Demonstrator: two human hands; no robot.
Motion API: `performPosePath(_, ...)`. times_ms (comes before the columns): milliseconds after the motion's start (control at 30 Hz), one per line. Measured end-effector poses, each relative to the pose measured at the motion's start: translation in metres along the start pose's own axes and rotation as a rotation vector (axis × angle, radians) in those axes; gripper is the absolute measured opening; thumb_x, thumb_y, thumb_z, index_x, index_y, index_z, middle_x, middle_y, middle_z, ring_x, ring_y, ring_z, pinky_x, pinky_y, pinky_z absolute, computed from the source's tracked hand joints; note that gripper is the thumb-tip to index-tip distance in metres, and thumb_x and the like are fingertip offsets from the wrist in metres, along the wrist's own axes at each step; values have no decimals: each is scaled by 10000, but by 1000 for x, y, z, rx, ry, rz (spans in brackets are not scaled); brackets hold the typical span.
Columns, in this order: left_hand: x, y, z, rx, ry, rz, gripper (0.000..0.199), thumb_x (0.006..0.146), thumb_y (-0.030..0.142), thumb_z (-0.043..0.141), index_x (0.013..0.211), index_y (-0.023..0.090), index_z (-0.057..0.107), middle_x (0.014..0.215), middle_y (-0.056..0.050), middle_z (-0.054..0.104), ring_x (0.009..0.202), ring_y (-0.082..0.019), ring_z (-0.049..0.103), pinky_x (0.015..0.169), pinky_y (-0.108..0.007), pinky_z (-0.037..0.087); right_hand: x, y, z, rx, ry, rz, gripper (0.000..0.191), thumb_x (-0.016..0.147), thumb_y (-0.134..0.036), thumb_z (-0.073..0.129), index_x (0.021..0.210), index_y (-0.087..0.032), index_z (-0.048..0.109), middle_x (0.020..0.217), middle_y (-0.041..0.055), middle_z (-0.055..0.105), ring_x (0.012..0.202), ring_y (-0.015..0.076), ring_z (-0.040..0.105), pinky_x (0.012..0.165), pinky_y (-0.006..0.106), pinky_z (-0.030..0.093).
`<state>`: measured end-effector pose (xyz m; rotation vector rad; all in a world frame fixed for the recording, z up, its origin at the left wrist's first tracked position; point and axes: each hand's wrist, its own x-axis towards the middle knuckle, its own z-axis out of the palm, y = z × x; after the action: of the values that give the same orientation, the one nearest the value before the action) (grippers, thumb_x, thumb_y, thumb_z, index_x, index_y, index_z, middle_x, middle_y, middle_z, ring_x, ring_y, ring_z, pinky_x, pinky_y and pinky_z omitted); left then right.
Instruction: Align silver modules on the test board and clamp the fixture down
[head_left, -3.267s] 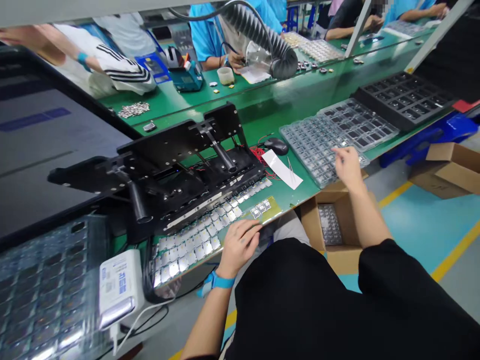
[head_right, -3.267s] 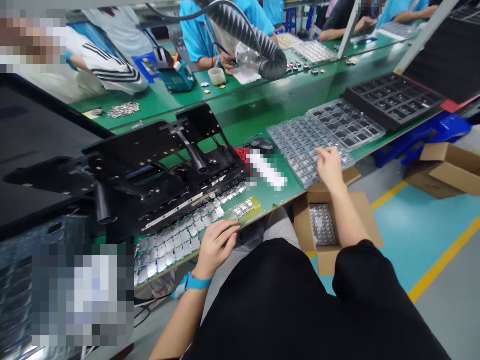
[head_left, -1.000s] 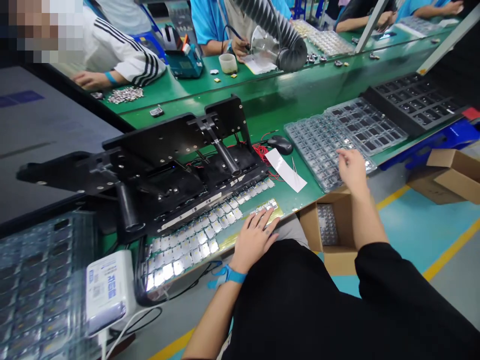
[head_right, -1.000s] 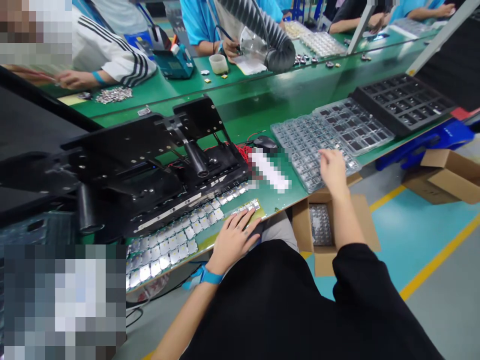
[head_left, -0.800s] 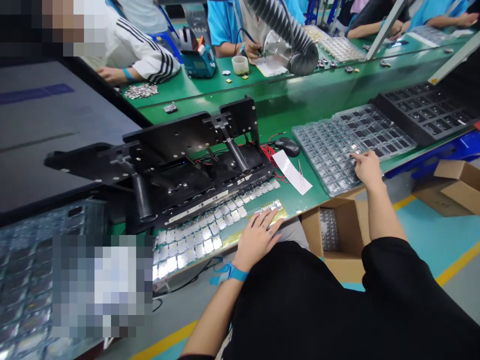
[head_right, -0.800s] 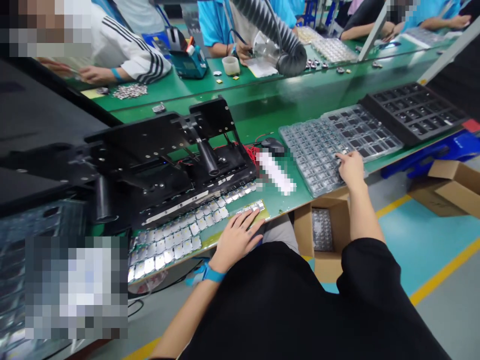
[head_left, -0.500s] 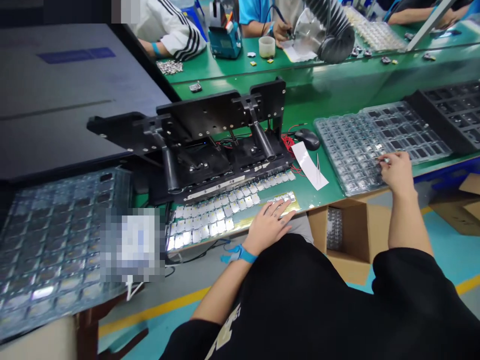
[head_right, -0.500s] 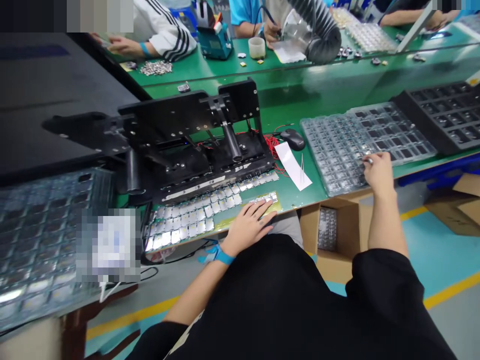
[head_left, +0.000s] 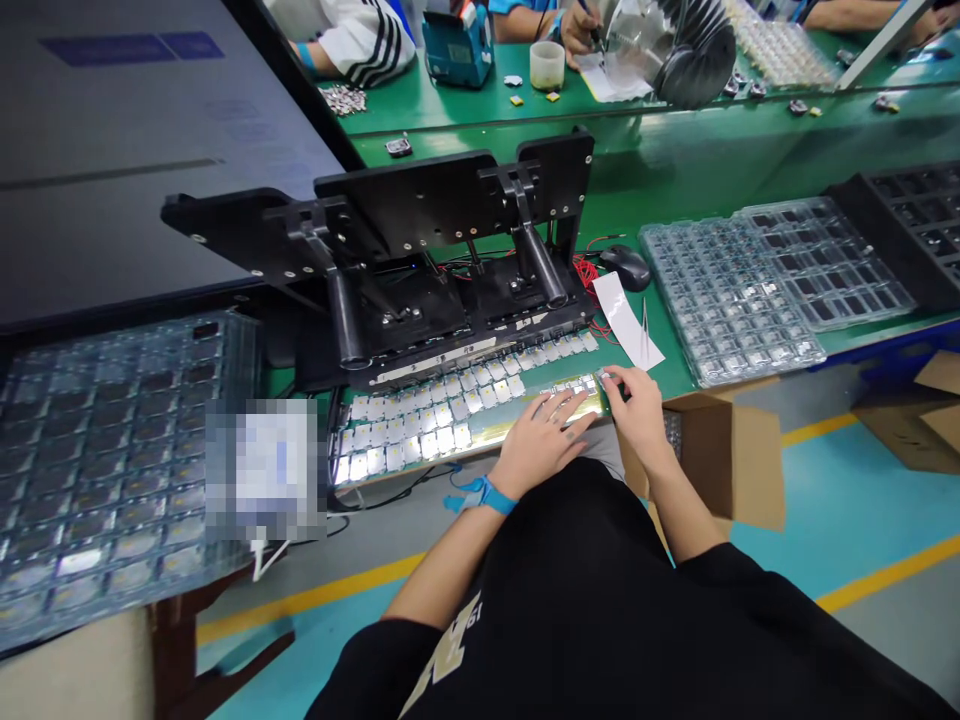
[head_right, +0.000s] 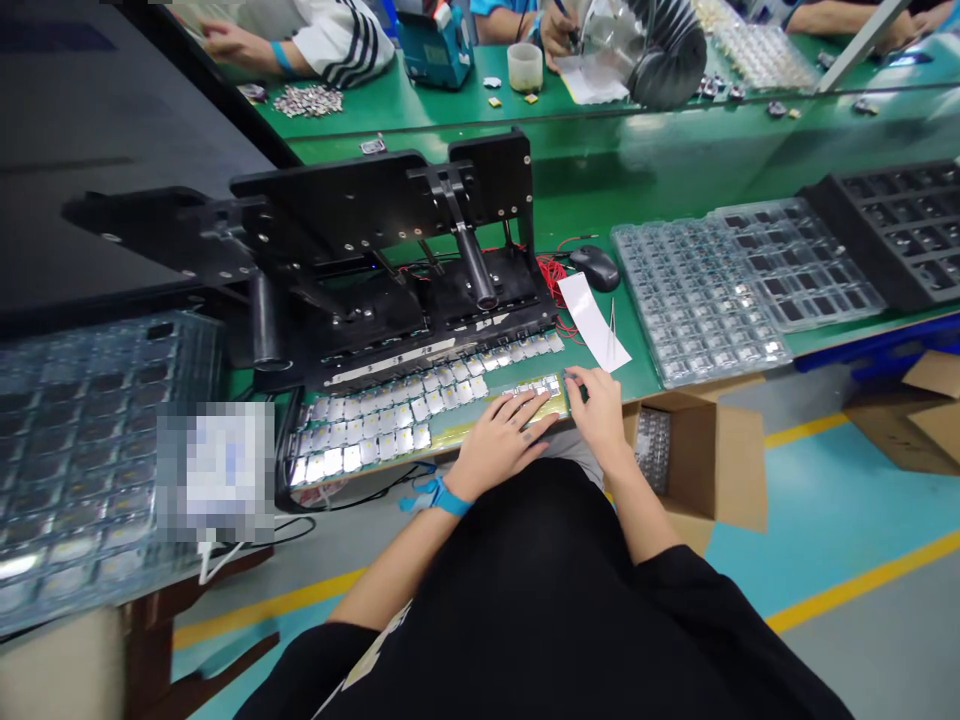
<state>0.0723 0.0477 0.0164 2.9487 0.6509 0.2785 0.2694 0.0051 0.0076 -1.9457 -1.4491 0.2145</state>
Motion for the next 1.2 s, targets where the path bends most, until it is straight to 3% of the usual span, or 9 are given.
performPosePath(400, -1, 1, 0, 2, 14, -11, 439, 999, 444, 503, 1409, 287, 520, 1564, -55, 445, 1404, -276, 441, 1165, -474, 372, -4, 3, 2, -21, -17, -70, 193, 961, -358, 576, 1001, -227, 712, 978, 54, 688, 976, 237, 608, 873, 392, 427)
performPosePath(533, -2, 0, 0, 1, 27, 0, 430, 988, 439, 525, 1388, 283, 550, 1560, -55, 454, 1395, -279, 450, 1147, -475, 394, 2, 9, -12, 10, 35, -68, 223, 976, -342, 538, 1049, -228, 715, 989, 58, 666, 956, 201, 624, 866, 351, 493)
performPosePath(633, -2, -1, 0, 1, 36, 0, 430, 982, 431, 539, 1383, 279, 561, 1559, -61, 458, 1388, -283, 461, 1133, -477, 407, 30, 40, -43, -28, 161, -18, 264, 981, -312, 492, 1084, -213, 714, 1004, 83, 636, 964, 208, 611, 885, 365, 508)
performPosePath(767, -3, -2, 1, 4, 48, 9, 445, 971, 424, 559, 1391, 278, 558, 1569, -64, 444, 1387, -289, 468, 1126, -480, 411, 87, 121, -105, -221, 322, 158, 332, 923, -205, 502, 1172, -161, 716, 1008, 125, 584, 989, 238, 549, 985, 442, 447)
performPosePath(900, -3, -1, 2, -8, 54, 19, 446, 970, 422, 560, 1392, 278, 559, 1565, -65, 449, 1387, -291, 467, 1124, -483, 415, 125, 189, -146, -346, 270, 303, 367, 836, -67, 499, 1100, -92, 753, 857, 107, 553, 836, 197, 468, 947, 437, 414)
performPosePath(1000, -2, 0, 3, -9, 47, 6, 424, 981, 425, 539, 1379, 280, 567, 1563, -59, 452, 1387, -288, 464, 1128, -479, 409, 130, 209, -155, -348, 235, 287, 348, 828, -50, 502, 1051, -73, 768, 806, 88, 528, 777, 171, 405, 893, 396, 403)
performPosePath(1200, 1, 1, 1, 1, 23, 1, 434, 995, 460, 507, 1393, 291, 542, 1576, -41, 432, 1404, -268, 440, 1151, -459, 364, 123, 217, -157, -366, 202, 232, 277, 792, -74, 623, 1016, -110, 783, 836, 90, 502, 803, 185, 399, 869, 396, 383)
